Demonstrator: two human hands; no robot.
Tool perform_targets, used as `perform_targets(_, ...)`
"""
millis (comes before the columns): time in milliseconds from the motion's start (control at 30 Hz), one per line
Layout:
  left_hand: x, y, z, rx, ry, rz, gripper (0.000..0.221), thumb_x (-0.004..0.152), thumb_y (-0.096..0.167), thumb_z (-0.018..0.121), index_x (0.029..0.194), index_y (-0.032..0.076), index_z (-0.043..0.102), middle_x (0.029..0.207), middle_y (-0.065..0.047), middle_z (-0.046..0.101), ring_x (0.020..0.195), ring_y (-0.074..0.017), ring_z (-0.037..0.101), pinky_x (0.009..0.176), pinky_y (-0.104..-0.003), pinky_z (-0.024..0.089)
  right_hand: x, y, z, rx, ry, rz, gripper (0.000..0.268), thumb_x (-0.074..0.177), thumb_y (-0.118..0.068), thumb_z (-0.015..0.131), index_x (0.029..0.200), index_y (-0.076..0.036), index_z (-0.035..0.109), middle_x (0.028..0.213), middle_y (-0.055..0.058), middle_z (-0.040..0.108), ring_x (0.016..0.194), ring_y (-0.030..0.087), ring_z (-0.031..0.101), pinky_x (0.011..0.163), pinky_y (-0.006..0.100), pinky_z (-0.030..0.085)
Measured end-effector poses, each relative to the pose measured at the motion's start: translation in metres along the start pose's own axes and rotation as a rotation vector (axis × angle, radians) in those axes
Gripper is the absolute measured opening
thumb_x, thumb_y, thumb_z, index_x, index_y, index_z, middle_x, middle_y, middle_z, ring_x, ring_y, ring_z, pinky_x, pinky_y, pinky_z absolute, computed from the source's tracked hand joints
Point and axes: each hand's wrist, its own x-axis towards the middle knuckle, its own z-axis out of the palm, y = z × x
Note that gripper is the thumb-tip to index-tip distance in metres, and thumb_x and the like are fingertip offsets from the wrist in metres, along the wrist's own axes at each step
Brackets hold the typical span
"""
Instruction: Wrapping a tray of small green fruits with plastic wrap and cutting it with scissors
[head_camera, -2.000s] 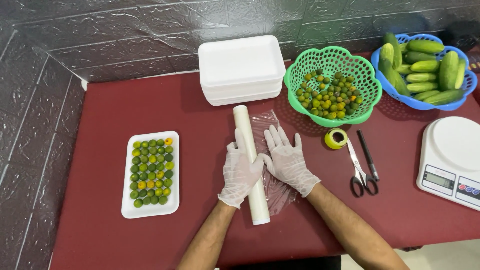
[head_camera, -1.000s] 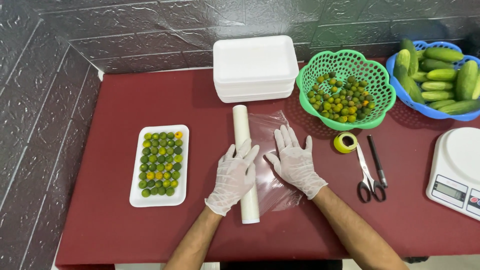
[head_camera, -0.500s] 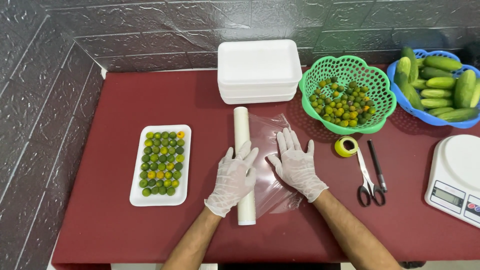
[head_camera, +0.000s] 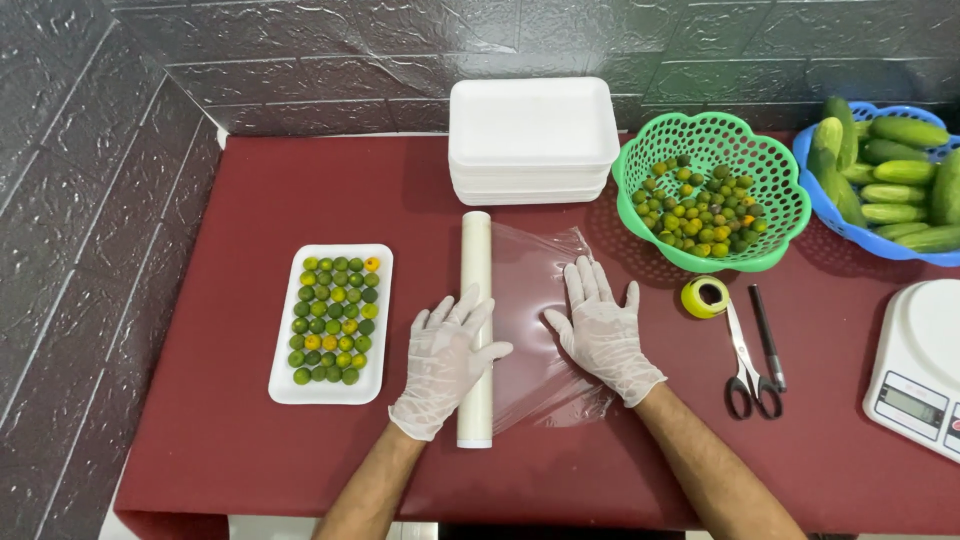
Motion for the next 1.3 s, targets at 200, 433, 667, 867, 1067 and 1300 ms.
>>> perform_targets(200,0.0,-0.009,0.017,0.027,0.251,0.019,0.052,0.089,0.04,0.065,0.139,0.025,0.061,0.141,-0.005,0.058,0.13,-0.0383,0.053,0.104,-0.056,0.045,-0.002,-0.001,-0.002,0.014,0.005,0.004,0.079,0.1,-0.061,0.033,0.163,-0.017,0.014,0.172,0.006,0.01,0.158,0.024,0.009,0.118,0.072,0.015)
perform_targets(433,-0.014,-0.02,0.007,0.01,0.161,0.058,0.057,0.091,0.029,0.05,0.148,0.036,0.05,0.151,0.007,0.052,0.143,-0.0343,0.04,0.11,-0.059,0.036,0.001,0.001,0.005,0.018,0.013,0.004,0.079,0.1,-0.062,0.033,0.163,-0.017,0.014,0.172,0.005,0.01,0.158,0.023,0.009,0.118,0.071,0.015)
perform_targets(667,-0.012,-0.038,-0.007,0.089,0.017,-0.025,0.078,0.089,0.077,0.046,0.144,0.023,0.055,0.153,0.001,0.051,0.143,-0.0295,0.044,0.118,-0.056,0.027,0.0,0.001,0.005,0.018,0.029,0.006,0.079,0.1,-0.062,0.035,0.162,-0.018,0.014,0.172,0.005,0.011,0.157,0.023,0.011,0.118,0.071,0.015)
perform_targets(867,-0.012,-0.04,0.011,0.173,0.397,0.02,0.042,0.091,0.052,0.059,0.124,0.027,0.068,0.13,-0.003,0.066,0.119,-0.0283,0.062,0.106,-0.051,0.038,0.001,0.001,0.009,0.016,0.045,0.005,0.08,0.099,-0.062,0.037,0.162,-0.019,0.015,0.171,0.004,0.012,0.157,0.023,0.011,0.118,0.072,0.016)
perform_targets(1067,-0.017,-0.043,0.008,0.148,0.473,0.089,0.034,0.091,0.035,0.059,0.121,0.026,0.071,0.132,-0.004,0.065,0.129,-0.0323,0.055,0.105,-0.055,0.037,-0.003,-0.003,-0.002,0.006,0.016,0.012,0.078,0.1,-0.06,0.035,0.163,-0.019,0.014,0.172,0.004,0.01,0.158,0.022,0.009,0.119,0.071,0.015)
perform_targets(1300,-0.015,-0.074,0.025,0.194,0.452,0.04,0.052,0.093,0.058,0.061,0.126,0.02,0.069,0.126,-0.003,0.072,0.12,-0.0261,0.065,0.115,-0.061,0.024,-0.003,-0.004,-0.002,-0.003,0.017,0.021,0.078,0.1,-0.06,0.036,0.163,-0.02,0.014,0.172,0.004,0.011,0.157,0.022,0.01,0.119,0.07,0.016)
